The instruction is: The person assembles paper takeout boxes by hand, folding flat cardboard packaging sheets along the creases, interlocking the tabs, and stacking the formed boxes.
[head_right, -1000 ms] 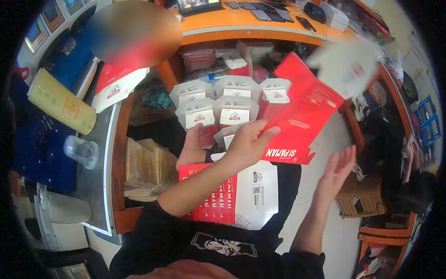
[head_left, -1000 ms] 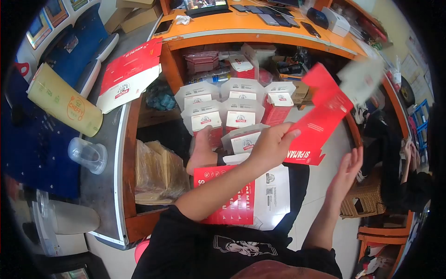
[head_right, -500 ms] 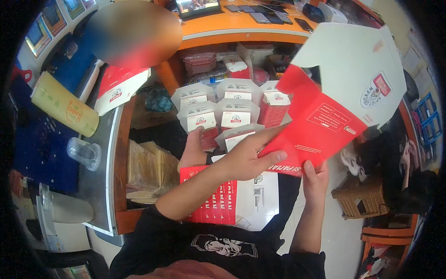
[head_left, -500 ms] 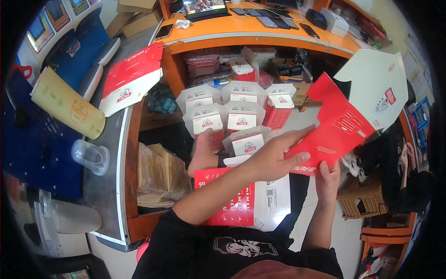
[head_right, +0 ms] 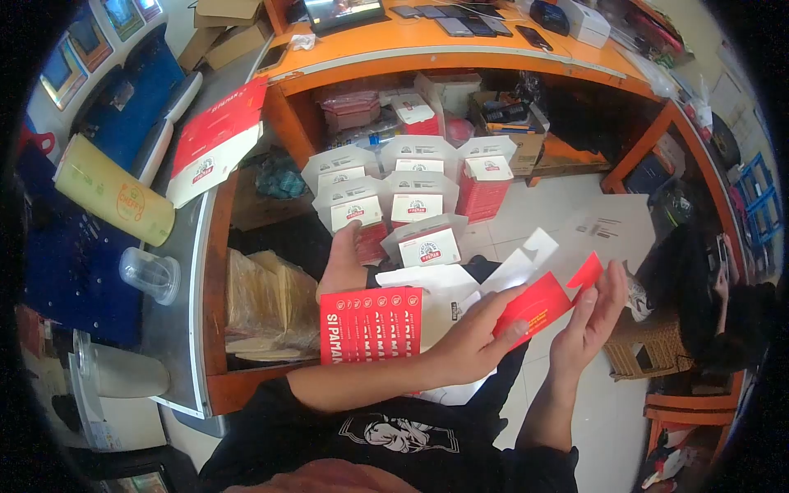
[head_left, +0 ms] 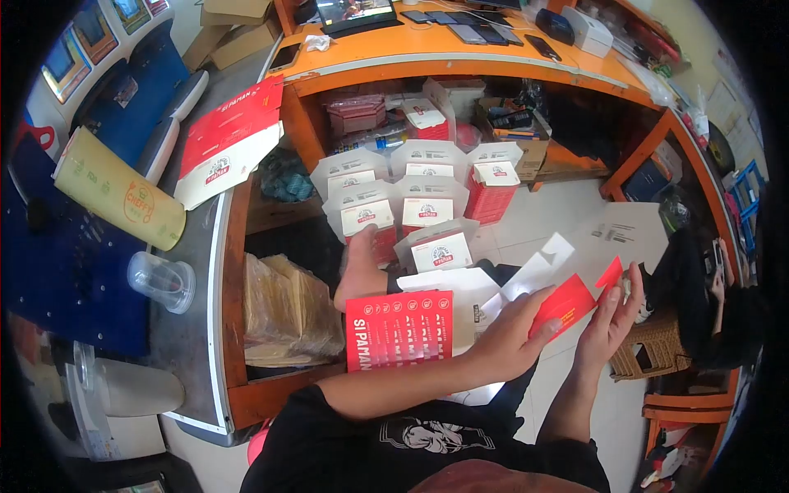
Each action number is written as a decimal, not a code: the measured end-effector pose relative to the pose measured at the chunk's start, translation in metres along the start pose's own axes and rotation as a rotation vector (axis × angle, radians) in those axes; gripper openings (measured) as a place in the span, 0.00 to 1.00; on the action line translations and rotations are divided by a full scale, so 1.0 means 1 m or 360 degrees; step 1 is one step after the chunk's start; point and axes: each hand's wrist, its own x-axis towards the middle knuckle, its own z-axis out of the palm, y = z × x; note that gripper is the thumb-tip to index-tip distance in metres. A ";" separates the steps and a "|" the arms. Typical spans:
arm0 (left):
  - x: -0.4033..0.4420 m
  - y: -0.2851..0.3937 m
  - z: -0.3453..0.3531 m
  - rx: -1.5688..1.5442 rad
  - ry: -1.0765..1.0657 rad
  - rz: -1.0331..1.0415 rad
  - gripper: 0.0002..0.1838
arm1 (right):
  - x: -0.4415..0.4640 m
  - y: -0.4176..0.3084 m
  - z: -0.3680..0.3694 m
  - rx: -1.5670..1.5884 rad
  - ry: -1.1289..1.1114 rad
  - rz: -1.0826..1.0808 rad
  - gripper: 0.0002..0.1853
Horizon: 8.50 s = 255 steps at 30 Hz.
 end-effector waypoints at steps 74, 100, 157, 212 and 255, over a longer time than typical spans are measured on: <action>0.048 0.052 -0.061 -0.1385 0.0101 -0.0217 0.15 | 0.020 -0.087 -0.005 -0.0464 -0.0959 -0.1206 0.25; 0.043 0.051 -0.026 -0.0780 0.0298 0.0088 0.14 | 0.010 -0.048 0.005 -0.0909 -0.0375 -0.1270 0.20; 0.034 -0.010 -0.074 0.0282 -0.1145 -0.0226 0.12 | 0.046 -0.035 -0.041 0.0061 -0.1749 0.0114 0.30; 0.046 0.016 -0.085 -0.0948 -0.0036 -0.0316 0.13 | -0.004 -0.040 0.042 -0.0215 -0.0597 -0.0653 0.31; 0.054 0.051 -0.081 -0.0921 -0.0090 -0.0020 0.12 | 0.014 -0.056 0.034 -0.0584 -0.0377 -0.1029 0.20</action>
